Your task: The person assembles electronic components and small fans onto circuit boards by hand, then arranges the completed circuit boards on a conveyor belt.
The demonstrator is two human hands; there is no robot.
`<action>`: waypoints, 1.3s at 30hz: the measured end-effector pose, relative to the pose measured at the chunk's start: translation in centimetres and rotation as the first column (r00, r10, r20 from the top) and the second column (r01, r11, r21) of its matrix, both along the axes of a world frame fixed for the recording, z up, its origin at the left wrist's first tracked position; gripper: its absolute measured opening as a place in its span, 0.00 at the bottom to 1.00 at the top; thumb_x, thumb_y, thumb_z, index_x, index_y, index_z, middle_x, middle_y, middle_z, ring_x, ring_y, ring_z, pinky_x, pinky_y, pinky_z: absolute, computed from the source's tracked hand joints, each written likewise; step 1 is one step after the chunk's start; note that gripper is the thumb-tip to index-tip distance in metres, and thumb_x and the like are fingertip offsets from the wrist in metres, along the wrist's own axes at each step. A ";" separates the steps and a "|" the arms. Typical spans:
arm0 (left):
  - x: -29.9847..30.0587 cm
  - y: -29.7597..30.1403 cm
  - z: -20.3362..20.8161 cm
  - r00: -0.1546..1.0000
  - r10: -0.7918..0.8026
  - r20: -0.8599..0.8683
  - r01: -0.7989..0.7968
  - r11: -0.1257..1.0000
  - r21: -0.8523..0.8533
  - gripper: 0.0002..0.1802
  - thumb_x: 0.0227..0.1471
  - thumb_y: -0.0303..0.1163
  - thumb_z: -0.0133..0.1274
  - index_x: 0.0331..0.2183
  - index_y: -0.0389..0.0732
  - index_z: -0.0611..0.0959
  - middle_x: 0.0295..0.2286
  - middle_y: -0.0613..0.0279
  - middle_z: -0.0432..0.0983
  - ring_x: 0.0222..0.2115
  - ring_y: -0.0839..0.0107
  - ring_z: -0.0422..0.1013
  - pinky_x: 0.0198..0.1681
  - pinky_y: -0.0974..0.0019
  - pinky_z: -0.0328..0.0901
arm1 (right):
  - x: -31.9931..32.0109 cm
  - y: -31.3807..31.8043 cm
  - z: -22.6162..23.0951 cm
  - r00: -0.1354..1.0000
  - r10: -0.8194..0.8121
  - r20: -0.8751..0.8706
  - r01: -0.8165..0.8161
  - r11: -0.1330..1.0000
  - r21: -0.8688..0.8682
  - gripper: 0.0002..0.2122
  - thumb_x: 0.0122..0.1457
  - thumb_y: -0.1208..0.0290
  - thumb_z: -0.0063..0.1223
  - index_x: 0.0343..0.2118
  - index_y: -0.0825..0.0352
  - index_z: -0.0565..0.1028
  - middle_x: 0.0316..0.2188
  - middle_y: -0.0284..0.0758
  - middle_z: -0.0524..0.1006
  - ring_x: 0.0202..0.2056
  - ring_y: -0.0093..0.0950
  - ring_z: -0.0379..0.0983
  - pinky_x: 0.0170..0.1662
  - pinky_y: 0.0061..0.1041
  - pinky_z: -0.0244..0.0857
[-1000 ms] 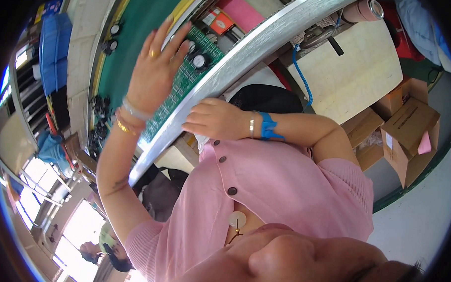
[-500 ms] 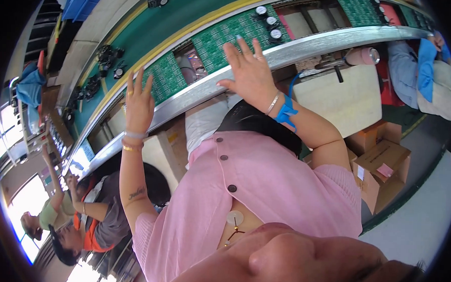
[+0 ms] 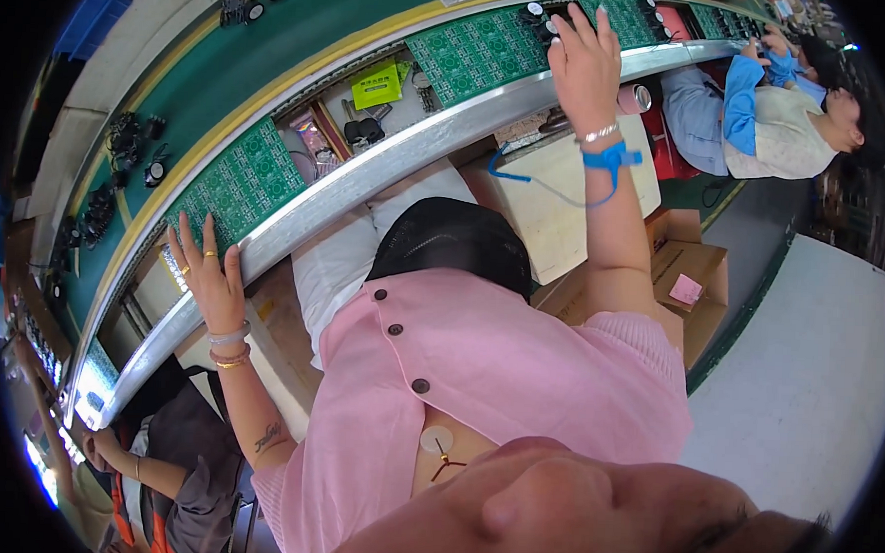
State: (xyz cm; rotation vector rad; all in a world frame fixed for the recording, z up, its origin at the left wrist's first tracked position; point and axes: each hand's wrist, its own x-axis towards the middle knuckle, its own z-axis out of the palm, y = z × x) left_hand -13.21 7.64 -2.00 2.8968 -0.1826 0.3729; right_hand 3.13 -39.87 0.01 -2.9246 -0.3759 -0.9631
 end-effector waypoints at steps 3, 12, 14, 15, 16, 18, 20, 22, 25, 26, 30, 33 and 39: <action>-0.2 0.0 0.0 1.000 0.010 0.004 -0.010 1.000 -0.014 0.23 0.56 0.38 0.46 0.52 0.39 0.72 0.59 0.50 0.52 0.60 0.45 0.44 0.61 0.49 0.44 | 1.2 -0.9 -1.3 0.992 -0.003 -0.123 -0.022 0.978 -0.207 0.15 0.54 0.67 0.47 0.43 0.63 0.76 0.51 0.37 0.70 0.57 0.44 0.57 0.57 0.45 0.51; 0.6 -0.2 0.2 0.999 0.025 -0.031 -0.025 1.000 -0.003 0.27 0.52 0.40 0.52 0.52 0.40 0.72 0.58 0.51 0.56 0.60 0.46 0.46 0.60 0.50 0.46 | -0.4 5.7 -0.2 0.939 0.317 -0.133 -0.305 0.947 0.104 0.19 0.52 0.66 0.50 0.47 0.65 0.71 0.52 0.42 0.69 0.56 0.45 0.59 0.61 0.48 0.45; 0.1 -0.4 0.5 0.995 0.046 -0.089 -0.048 0.999 -0.023 0.30 0.49 0.42 0.54 0.53 0.41 0.71 0.58 0.51 0.55 0.60 0.47 0.46 0.61 0.51 0.45 | -2.5 11.1 -0.4 0.765 0.584 -0.271 -0.523 0.809 0.267 0.20 0.53 0.64 0.51 0.48 0.65 0.70 0.50 0.42 0.70 0.53 0.41 0.63 0.62 0.45 0.44; 0.1 -0.7 0.9 0.996 0.032 -0.086 -0.031 0.999 0.010 0.31 0.48 0.42 0.55 0.53 0.41 0.71 0.58 0.52 0.55 0.60 0.47 0.45 0.61 0.51 0.45 | -3.3 12.7 -0.9 0.669 0.657 -0.349 -0.581 0.754 0.306 0.20 0.53 0.64 0.51 0.49 0.65 0.69 0.48 0.42 0.71 0.51 0.39 0.66 0.62 0.44 0.44; 0.3 -0.9 1.0 0.996 0.005 -0.085 -0.005 1.000 -0.002 0.32 0.47 0.44 0.56 0.53 0.41 0.71 0.58 0.52 0.54 0.61 0.48 0.44 0.61 0.51 0.46 | -3.4 13.2 -1.5 0.678 0.648 -0.346 -0.586 0.761 0.278 0.19 0.54 0.62 0.51 0.47 0.65 0.70 0.41 0.40 0.75 0.45 0.36 0.71 0.62 0.44 0.45; 1.0 -1.4 2.0 0.996 -0.049 -0.072 0.046 0.998 -0.033 0.32 0.45 0.44 0.58 0.51 0.42 0.73 0.57 0.52 0.56 0.60 0.48 0.46 0.60 0.52 0.47 | -2.8 12.2 -1.8 0.720 0.581 -0.379 -0.543 0.812 0.215 0.18 0.55 0.62 0.50 0.47 0.64 0.70 0.38 0.39 0.76 0.42 0.35 0.72 0.62 0.44 0.45; 2.2 0.0 2.8 0.998 -0.053 -0.033 0.052 0.998 -0.020 0.31 0.44 0.42 0.59 0.50 0.42 0.74 0.57 0.53 0.58 0.59 0.47 0.48 0.59 0.52 0.48 | -2.1 10.4 -1.9 0.787 0.451 -0.422 -0.444 0.888 0.120 0.17 0.56 0.62 0.49 0.46 0.64 0.71 0.33 0.39 0.78 0.38 0.35 0.74 0.61 0.45 0.45; 4.0 2.3 2.4 0.977 0.101 0.188 -0.069 0.983 -0.172 0.28 0.41 0.35 0.61 0.47 0.41 0.76 0.53 0.55 0.63 0.56 0.49 0.54 0.57 0.54 0.53 | -1.9 9.0 -1.6 0.791 0.380 -0.480 -0.378 0.920 0.104 0.16 0.58 0.63 0.47 0.47 0.64 0.71 0.34 0.39 0.78 0.38 0.34 0.74 0.62 0.43 0.44; 7.4 5.3 2.0 0.938 0.249 0.241 -0.200 0.957 -0.209 0.25 0.40 0.30 0.61 0.44 0.41 0.77 0.48 0.57 0.69 0.53 0.53 0.60 0.55 0.56 0.56 | -1.1 6.8 -1.9 0.800 0.348 -0.488 -0.340 0.934 0.109 0.15 0.60 0.64 0.44 0.47 0.63 0.72 0.35 0.39 0.78 0.39 0.34 0.73 0.62 0.43 0.43; 8.6 6.5 1.3 0.935 0.257 0.244 -0.207 0.955 -0.213 0.25 0.40 0.30 0.61 0.44 0.41 0.77 0.48 0.57 0.69 0.53 0.53 0.60 0.55 0.56 0.56 | -0.9 6.0 -2.3 0.827 0.344 -0.444 -0.323 0.938 0.124 0.15 0.60 0.63 0.44 0.46 0.63 0.72 0.34 0.39 0.78 0.37 0.35 0.74 0.61 0.44 0.44; 10.6 8.7 0.5 0.984 0.178 -0.008 -0.164 0.888 -0.429 0.21 0.43 0.28 0.60 0.43 0.41 0.79 0.43 0.57 0.72 0.44 0.59 0.68 0.49 0.61 0.63 | 0.0 4.2 -2.2 0.857 0.190 -0.480 -0.203 0.979 0.025 0.16 0.60 0.62 0.44 0.48 0.62 0.72 0.37 0.38 0.78 0.40 0.34 0.73 0.61 0.45 0.44; 10.5 8.3 0.3 0.988 0.134 -0.076 -0.152 0.764 -0.627 0.18 0.44 0.26 0.58 0.41 0.40 0.79 0.41 0.59 0.74 0.39 0.66 0.72 0.45 0.66 0.66 | 0.2 6.3 -1.4 0.928 0.151 -0.342 -0.181 0.982 -0.058 0.16 0.58 0.63 0.48 0.48 0.62 0.71 0.41 0.37 0.76 0.44 0.33 0.72 0.59 0.46 0.46; 6.8 1.1 2.4 0.912 -0.372 -0.172 -0.129 0.138 -0.982 0.18 0.58 0.35 0.48 0.47 0.34 0.73 0.35 0.63 0.73 0.35 0.73 0.72 0.42 0.72 0.68 | -4.9 23.3 3.4 0.503 0.862 -0.065 -0.688 0.444 0.574 0.25 0.43 0.69 0.63 0.47 0.62 0.70 0.50 0.37 0.70 0.51 0.39 0.65 0.54 0.35 0.59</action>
